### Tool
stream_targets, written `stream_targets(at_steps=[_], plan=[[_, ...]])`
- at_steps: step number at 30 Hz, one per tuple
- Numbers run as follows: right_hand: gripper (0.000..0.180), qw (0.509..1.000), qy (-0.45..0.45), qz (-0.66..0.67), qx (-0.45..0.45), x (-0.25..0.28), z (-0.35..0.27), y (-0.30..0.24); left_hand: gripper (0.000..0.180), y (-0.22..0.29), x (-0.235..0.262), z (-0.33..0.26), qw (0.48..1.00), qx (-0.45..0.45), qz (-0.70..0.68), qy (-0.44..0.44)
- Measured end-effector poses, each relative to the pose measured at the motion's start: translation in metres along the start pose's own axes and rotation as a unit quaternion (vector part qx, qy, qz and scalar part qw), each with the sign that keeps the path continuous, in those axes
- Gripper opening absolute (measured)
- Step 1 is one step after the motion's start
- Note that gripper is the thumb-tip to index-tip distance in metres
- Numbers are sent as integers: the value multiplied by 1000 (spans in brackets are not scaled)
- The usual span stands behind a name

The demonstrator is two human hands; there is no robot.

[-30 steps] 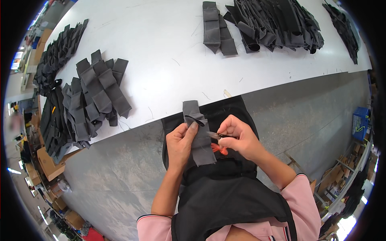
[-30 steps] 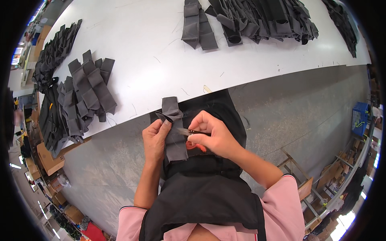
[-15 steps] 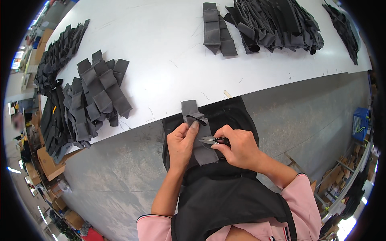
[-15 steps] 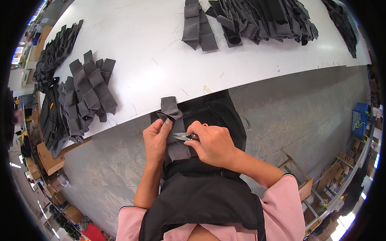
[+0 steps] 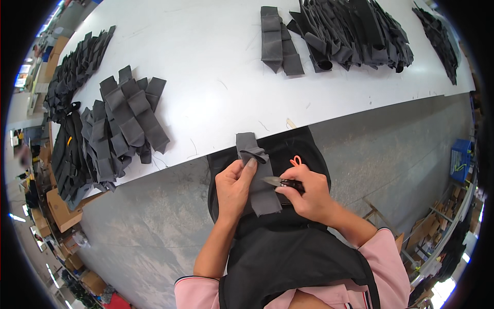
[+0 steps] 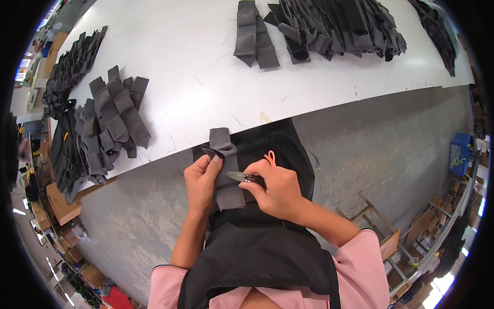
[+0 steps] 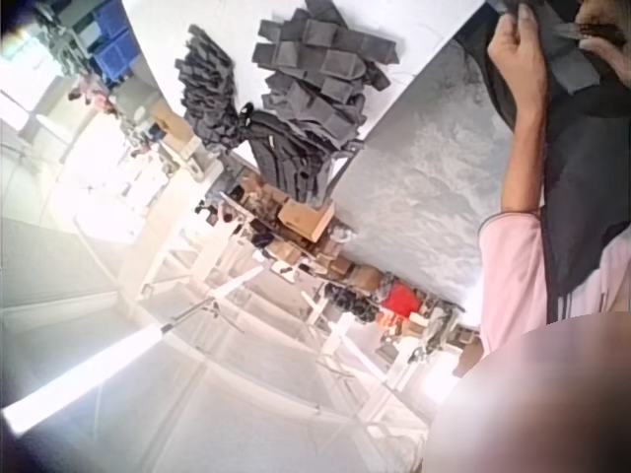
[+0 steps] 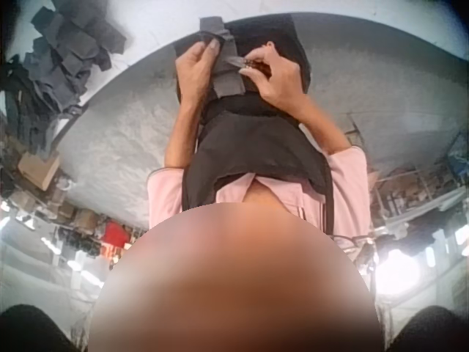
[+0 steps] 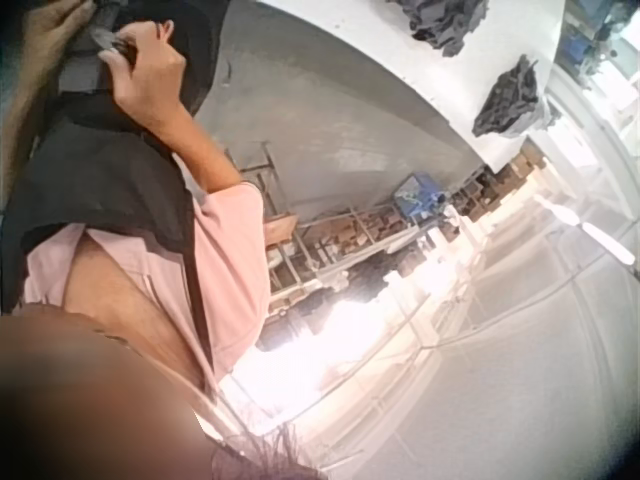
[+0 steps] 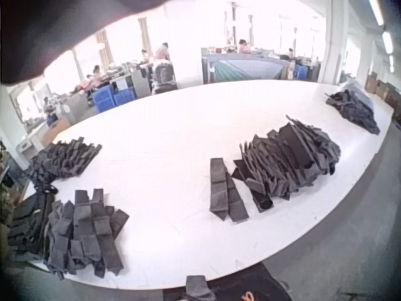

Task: Trim and inspect black fabric straps using small hand shears or snips.

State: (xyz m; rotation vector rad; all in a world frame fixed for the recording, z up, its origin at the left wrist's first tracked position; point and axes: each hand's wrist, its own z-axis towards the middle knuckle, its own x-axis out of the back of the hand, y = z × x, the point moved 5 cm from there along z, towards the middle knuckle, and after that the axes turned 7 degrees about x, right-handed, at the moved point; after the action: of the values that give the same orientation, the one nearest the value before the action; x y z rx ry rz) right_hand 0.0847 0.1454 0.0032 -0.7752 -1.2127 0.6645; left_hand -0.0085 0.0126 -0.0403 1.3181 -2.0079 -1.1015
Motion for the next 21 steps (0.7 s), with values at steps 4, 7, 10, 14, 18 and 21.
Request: stream_targets(at_steps=[4, 7, 10, 14, 18, 21], plan=[[25, 984, 49, 158, -69, 9, -7, 7, 20, -10, -4, 13, 975, 58, -199, -84], [28, 951, 44, 288, -106, 3, -13, 14, 24, -50, 1, 31, 878, 200, -410, -143], [26, 949, 35, 265, -169, -5, -7, 48, 21, -13, 0, 14, 926, 124, -342, -103], [12, 978, 61, 183, -77, 21, 15, 32, 25, 77, 70, 4, 945, -328, -6, -2], [18, 976, 115, 140, -118, 35, 75, 70, 41, 163, 134, 4, 850, -399, 306, 156], [17, 984, 178, 2, -25, 49, 128, 89, 47, 177, 196, 10, 746, -290, 537, 266]])
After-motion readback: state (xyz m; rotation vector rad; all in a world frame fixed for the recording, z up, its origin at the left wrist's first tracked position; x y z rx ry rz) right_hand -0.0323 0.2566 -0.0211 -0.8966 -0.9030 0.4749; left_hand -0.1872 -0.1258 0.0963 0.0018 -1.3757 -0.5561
